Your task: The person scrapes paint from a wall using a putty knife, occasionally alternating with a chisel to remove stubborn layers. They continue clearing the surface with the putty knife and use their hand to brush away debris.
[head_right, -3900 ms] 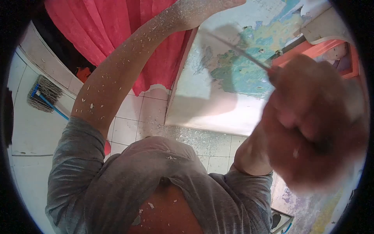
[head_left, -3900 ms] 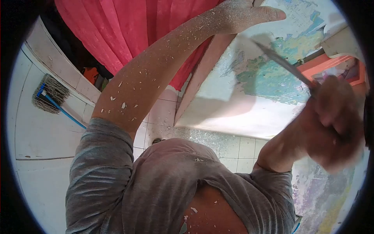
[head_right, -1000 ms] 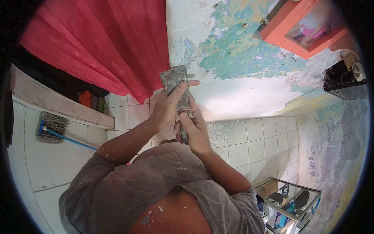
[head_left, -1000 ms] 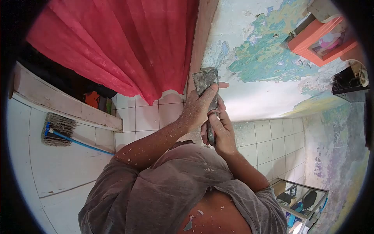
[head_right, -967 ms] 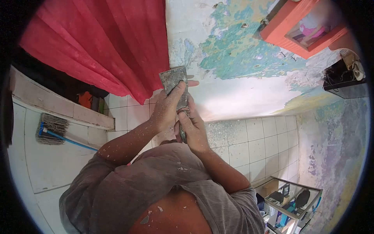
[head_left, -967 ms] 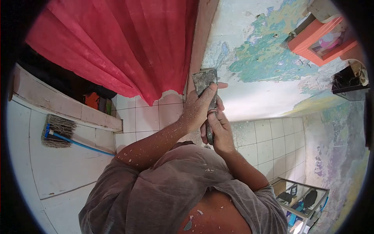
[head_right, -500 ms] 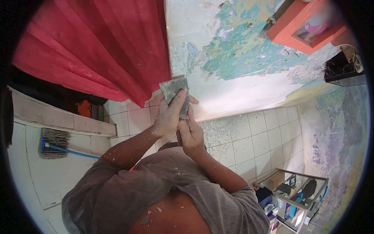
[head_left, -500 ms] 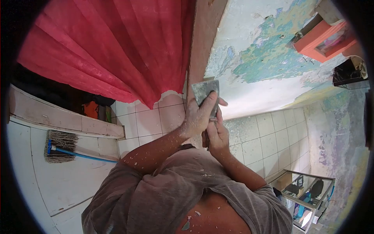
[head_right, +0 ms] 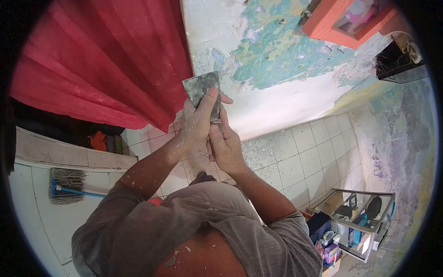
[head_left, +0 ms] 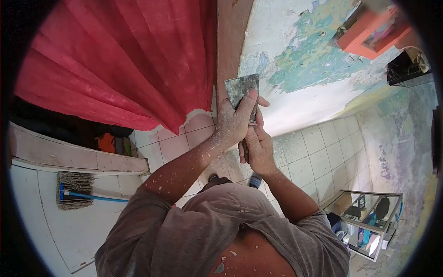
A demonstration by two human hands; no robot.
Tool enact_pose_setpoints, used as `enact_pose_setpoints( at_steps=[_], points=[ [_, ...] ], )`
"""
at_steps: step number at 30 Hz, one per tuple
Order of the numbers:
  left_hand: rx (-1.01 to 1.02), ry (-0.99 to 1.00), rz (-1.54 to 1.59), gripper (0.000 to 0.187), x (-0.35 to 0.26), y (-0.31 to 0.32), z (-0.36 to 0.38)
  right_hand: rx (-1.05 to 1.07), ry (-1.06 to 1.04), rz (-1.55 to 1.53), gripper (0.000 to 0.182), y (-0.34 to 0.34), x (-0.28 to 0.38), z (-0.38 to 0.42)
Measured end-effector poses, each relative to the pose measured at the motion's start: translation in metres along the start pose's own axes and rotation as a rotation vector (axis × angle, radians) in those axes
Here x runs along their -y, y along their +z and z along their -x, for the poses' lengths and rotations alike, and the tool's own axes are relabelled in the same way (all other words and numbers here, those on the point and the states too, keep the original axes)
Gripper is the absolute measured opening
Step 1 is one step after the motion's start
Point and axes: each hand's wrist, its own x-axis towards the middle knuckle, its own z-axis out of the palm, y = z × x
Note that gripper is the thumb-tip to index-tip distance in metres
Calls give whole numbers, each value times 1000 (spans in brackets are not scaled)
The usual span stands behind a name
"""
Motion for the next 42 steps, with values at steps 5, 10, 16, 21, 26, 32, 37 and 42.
enact_pose_setpoints(
  at_steps=[5,10,16,21,26,32,37,42],
  points=[
    [2,106,41,54,17,1,5,-15,-50,98,63,2,20,14],
    [-28,120,-23,53,-41,15,1,49,-76,65,65,-4,41,-2],
    [-114,173,41,55,-41,24,7,104,-62,45,65,-6,59,10],
    [-116,178,22,51,-36,25,13,201,-62,-36,65,-16,49,16],
    [-156,170,-32,52,-48,32,7,201,-79,-6,64,-16,63,14],
    [-63,221,64,48,-24,36,12,195,-172,62,61,-26,51,10],
    [-176,215,-16,49,-40,32,3,235,-192,-49,60,-23,57,-1],
    [-96,255,13,51,-33,34,2,211,-173,5,61,-24,57,-3]
  ],
)
